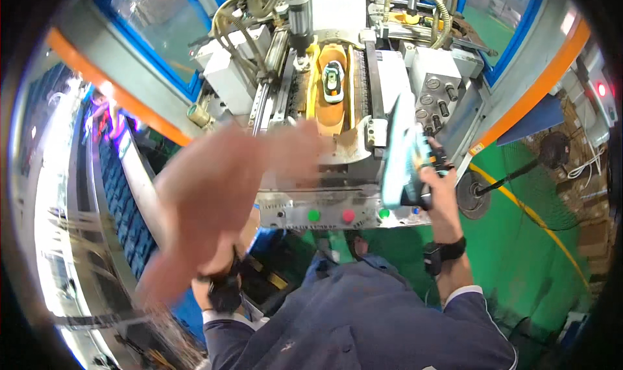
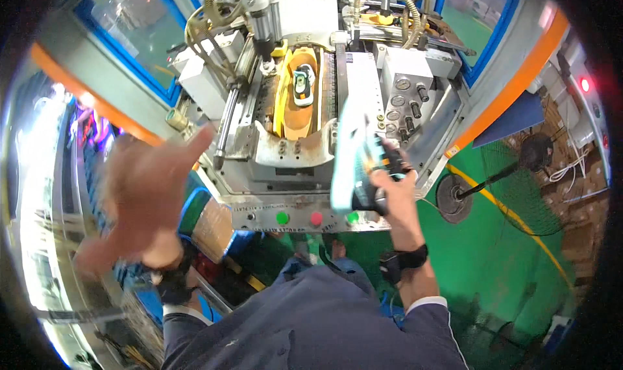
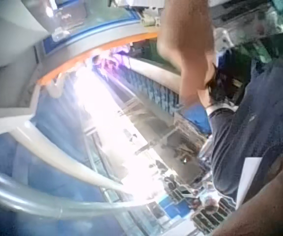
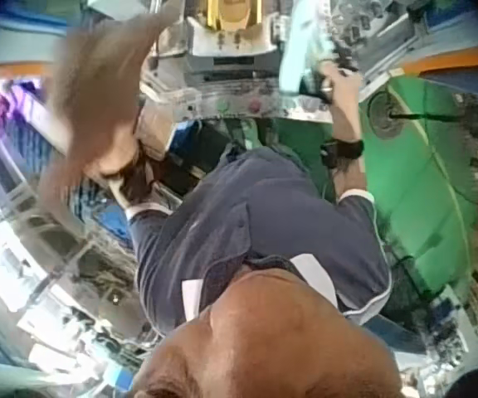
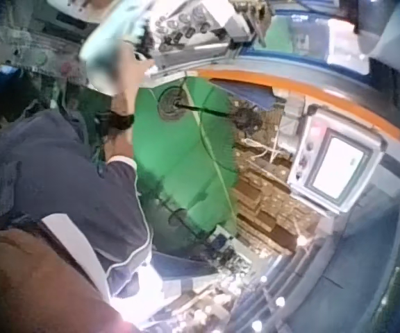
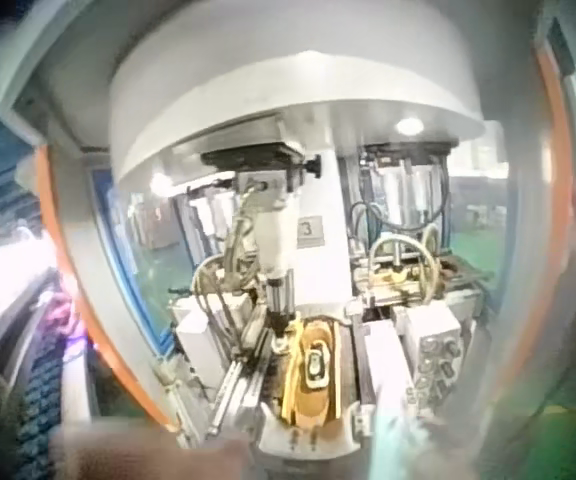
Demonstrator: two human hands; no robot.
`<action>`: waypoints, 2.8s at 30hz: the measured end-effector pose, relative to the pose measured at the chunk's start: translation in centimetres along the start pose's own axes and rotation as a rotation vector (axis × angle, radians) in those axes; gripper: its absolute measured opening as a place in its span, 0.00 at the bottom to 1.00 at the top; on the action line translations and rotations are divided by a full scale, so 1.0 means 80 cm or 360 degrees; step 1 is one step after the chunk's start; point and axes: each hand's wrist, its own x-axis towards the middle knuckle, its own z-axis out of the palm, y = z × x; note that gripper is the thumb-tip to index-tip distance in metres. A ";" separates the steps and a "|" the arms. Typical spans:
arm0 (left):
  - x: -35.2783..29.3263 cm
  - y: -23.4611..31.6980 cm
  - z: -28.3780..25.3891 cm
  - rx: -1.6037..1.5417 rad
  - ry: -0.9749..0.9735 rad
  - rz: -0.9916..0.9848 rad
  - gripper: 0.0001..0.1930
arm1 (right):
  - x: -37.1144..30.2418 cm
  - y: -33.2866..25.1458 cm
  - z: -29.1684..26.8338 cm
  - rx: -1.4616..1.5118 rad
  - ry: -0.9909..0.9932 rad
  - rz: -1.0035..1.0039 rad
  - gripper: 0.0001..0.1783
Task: The recorder takes shoes from a conveyor, places them into a machine for processing, and then places them on a separate outgoing track.
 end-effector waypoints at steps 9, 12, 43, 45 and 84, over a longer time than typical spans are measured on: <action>0.017 -0.440 -0.217 0.0818 0.0814 -0.1459 0.17 | 0.067 -0.039 -0.033 -0.0186 0.0428 -0.0260 0.34; 0.050 -0.500 -0.212 0.1261 0.0673 -0.1688 0.35 | 0.076 -0.046 -0.008 -0.0322 0.0538 -0.0304 0.33; -0.401 0.030 -0.007 0.0139 0.2929 -0.1062 0.14 | 0.218 0.207 0.289 -0.1757 -0.0587 -0.0847 0.17; -0.423 0.016 0.013 -0.0013 0.2995 -0.1025 0.13 | 0.094 0.183 0.278 -0.1256 -0.0922 -0.0986 0.10; -0.441 -0.006 0.125 -0.0044 0.2983 -0.0943 0.13 | 0.390 -0.063 0.348 -0.0863 -0.0337 -0.0924 0.20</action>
